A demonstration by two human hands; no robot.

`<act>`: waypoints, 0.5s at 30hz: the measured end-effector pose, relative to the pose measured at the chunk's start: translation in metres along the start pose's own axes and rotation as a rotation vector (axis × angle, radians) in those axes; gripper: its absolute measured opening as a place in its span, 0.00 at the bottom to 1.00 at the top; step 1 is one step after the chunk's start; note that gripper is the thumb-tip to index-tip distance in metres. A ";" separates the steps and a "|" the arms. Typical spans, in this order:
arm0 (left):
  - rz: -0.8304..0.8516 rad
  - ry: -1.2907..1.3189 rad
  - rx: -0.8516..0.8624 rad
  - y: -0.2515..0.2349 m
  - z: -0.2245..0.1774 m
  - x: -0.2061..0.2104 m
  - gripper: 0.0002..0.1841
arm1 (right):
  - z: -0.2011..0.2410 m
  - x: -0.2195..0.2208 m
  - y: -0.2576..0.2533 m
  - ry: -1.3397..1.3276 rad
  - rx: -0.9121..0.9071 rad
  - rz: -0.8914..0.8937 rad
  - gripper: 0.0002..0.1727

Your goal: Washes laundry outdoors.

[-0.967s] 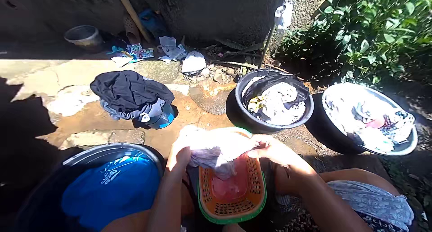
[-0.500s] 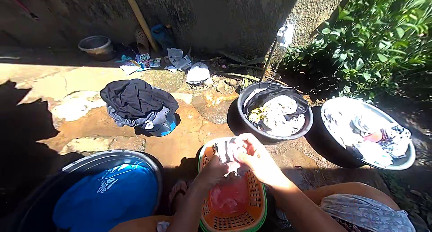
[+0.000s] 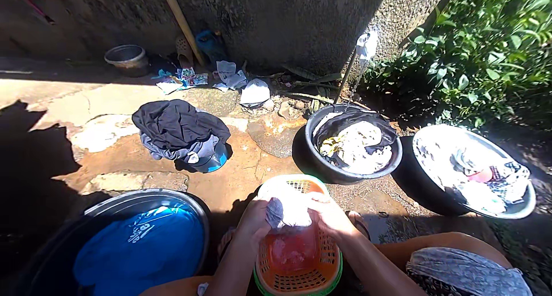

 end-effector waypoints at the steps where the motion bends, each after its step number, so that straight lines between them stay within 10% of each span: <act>1: 0.025 0.013 -0.018 0.001 0.001 0.001 0.08 | 0.003 -0.006 -0.001 -0.091 0.029 -0.053 0.08; 7: 0.301 -0.885 0.075 0.003 0.005 0.017 0.19 | 0.017 -0.023 -0.004 -0.522 0.109 -0.220 0.10; 10: 0.166 -1.241 0.077 -0.020 0.009 0.001 0.16 | 0.016 -0.009 0.005 -0.579 0.162 -0.088 0.13; 15: 0.054 -0.450 -0.012 -0.015 0.013 -0.005 0.04 | 0.033 -0.041 -0.004 -0.021 -0.042 0.032 0.14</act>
Point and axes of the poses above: each hand's wrist, its own y-axis away from the middle knuckle, its own x-axis out of the palm, z = x × y, the point moved 10 cm from there along -y, towards the middle knuckle, and after that the axes turned 11 degrees about -y, right-handed, at the moved point
